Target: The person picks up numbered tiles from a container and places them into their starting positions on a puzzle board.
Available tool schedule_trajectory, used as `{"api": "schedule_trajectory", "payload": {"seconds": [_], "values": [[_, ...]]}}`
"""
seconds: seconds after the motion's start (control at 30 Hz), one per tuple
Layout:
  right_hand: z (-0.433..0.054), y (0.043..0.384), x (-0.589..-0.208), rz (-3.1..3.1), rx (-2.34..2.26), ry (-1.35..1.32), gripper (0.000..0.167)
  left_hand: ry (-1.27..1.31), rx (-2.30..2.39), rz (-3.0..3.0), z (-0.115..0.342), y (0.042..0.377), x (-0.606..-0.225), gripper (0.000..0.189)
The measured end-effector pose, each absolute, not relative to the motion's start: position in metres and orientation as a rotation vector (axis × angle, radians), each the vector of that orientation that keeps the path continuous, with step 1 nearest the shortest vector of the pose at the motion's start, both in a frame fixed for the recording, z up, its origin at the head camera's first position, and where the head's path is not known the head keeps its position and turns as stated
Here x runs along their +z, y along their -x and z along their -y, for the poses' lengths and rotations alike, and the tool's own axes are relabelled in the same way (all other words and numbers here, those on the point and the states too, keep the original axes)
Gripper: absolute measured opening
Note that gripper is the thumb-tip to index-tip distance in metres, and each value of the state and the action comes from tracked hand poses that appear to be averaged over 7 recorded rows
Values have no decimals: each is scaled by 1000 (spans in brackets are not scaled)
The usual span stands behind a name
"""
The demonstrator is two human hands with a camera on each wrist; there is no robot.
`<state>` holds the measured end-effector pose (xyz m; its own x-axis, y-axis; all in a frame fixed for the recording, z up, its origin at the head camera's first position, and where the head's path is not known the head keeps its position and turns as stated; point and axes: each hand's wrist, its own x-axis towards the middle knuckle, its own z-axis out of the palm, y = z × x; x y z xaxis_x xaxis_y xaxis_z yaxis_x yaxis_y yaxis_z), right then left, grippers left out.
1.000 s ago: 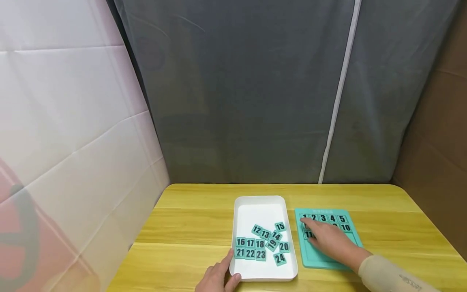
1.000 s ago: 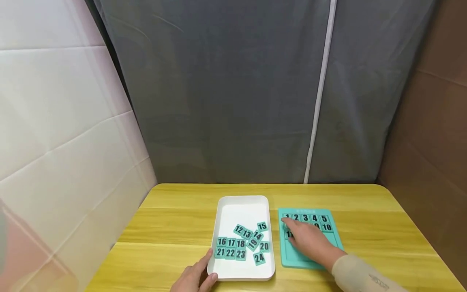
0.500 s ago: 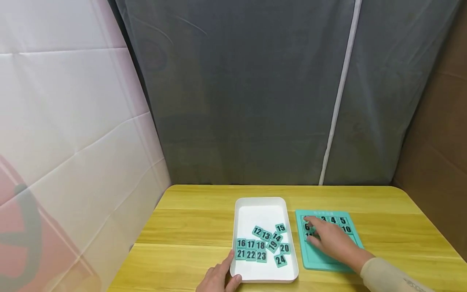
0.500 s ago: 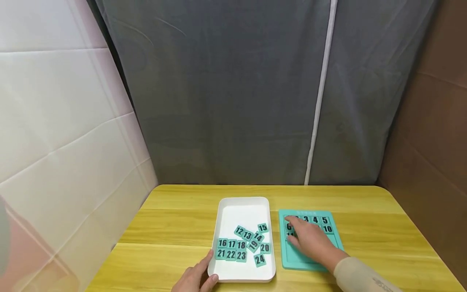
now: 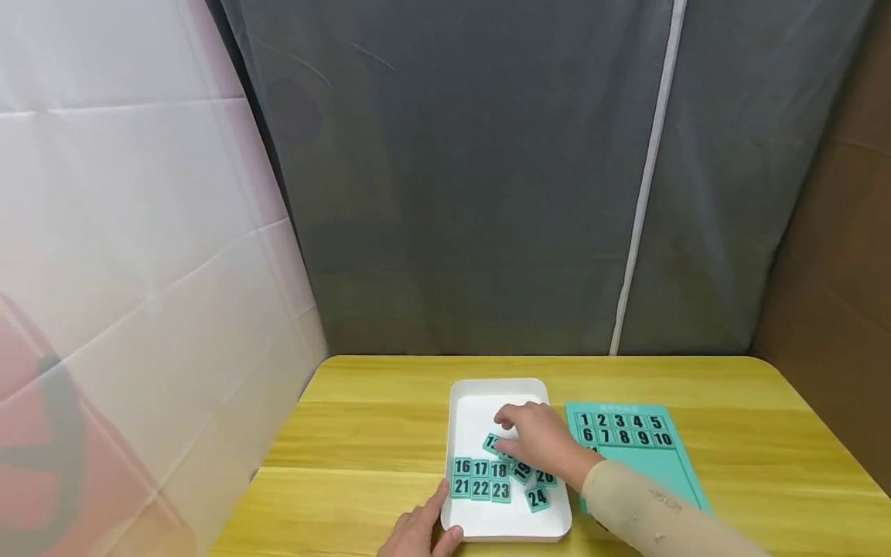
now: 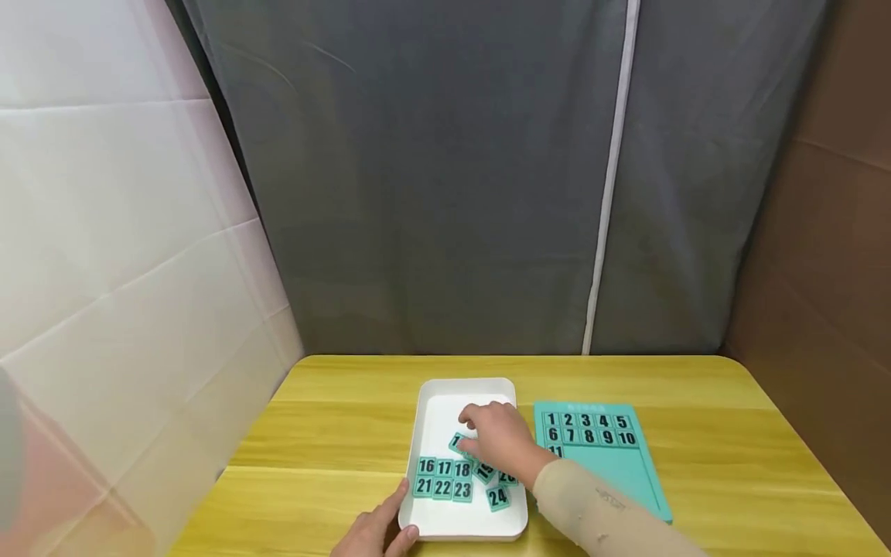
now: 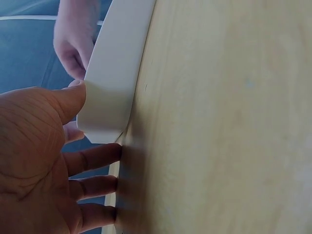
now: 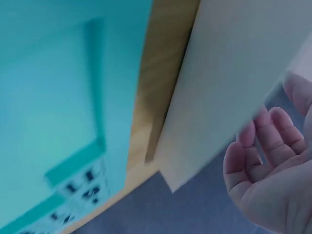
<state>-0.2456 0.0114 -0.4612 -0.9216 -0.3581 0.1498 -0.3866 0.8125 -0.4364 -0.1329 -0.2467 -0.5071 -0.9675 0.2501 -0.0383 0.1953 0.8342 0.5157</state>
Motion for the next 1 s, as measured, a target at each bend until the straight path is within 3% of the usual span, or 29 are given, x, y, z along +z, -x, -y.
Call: {"api": "schedule_trajectory", "payload": {"seconds": [0.47, 0.73, 1.0], "values": [[16, 254, -481, 2963, 381, -601, 23, -314, 793, -2925, 245, 131, -510, 83], [5, 250, -475, 2933, 607, -590, 46, -336, 805, -2990, 244, 125, -515, 79], [-91, 235, -457, 2841, 921, -496, 71, -340, 832, -2943, 249, 127, -513, 80]]}}
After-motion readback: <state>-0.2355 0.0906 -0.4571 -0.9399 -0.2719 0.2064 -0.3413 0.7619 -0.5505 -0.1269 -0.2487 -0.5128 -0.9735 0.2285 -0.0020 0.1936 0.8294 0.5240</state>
